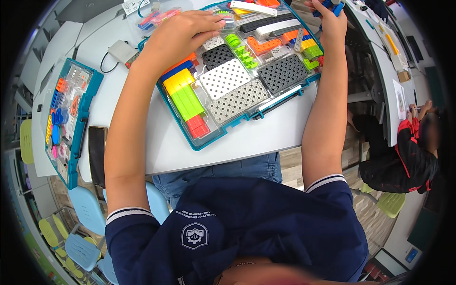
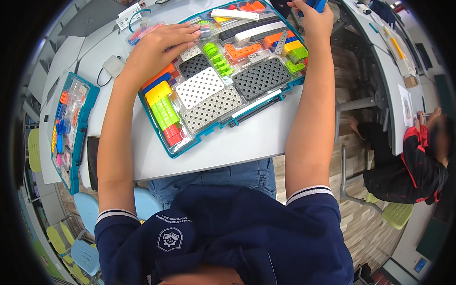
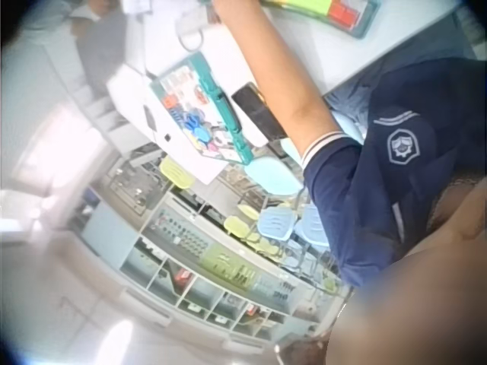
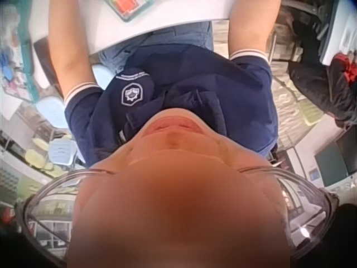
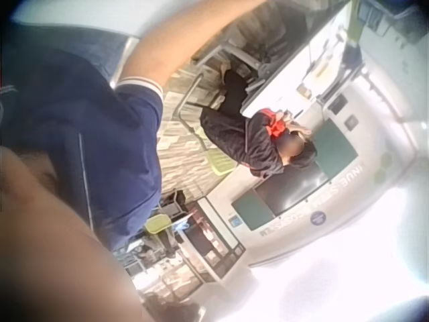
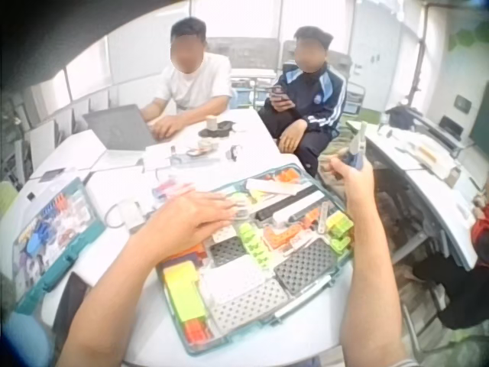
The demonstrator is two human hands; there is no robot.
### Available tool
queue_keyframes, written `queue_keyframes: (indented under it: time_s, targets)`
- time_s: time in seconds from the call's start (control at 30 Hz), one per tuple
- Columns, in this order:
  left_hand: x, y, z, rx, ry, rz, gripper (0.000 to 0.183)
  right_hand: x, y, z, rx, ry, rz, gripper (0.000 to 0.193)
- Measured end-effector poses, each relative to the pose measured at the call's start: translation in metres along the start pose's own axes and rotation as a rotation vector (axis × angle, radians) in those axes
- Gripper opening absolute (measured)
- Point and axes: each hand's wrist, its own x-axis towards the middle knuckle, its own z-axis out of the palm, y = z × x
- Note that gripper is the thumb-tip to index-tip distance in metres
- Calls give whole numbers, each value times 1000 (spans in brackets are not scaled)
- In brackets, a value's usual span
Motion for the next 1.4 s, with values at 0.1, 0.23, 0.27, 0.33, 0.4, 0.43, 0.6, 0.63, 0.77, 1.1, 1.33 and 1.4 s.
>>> queue_keyframes:
  time_s: [0.1,0.23,0.27,0.33,0.4,0.43,0.6,0.63,0.77,1.1,1.33,1.4]
  targets:
    - [0,-2,2,47,3,18,31,2,4,-4,-34,-17,30,14]
    - [-1,-3,4,86,10,25,32,0,-2,-8,-25,-92,128,14]
    - [-1,-3,5,91,16,30,33,-1,-7,-10,-217,-186,142,17]
    - [-2,-3,5,94,22,24,33,-4,-20,-16,-608,-346,182,26]
    - [-3,-3,7,83,25,11,34,-7,-27,-15,-865,-519,233,36]
    - [-3,-3,7,89,31,12,34,-9,-29,-13,-983,-601,269,41]
    - [-4,-7,12,127,52,32,38,-10,-28,-5,-1142,-660,304,40]
    - [-4,-8,12,132,62,42,39,-10,-28,-5,-1124,-656,310,38]
    - [-4,-10,14,140,78,58,43,-10,-33,-10,-1061,-590,316,29]
    - [-4,-4,14,152,48,31,46,-17,-57,-10,-947,-228,198,21]
    - [-5,-3,13,252,64,96,40,-18,-55,-6,-938,-219,201,20]
    - [-5,-6,10,51,64,57,36,-18,-53,-5,-937,-214,196,21]
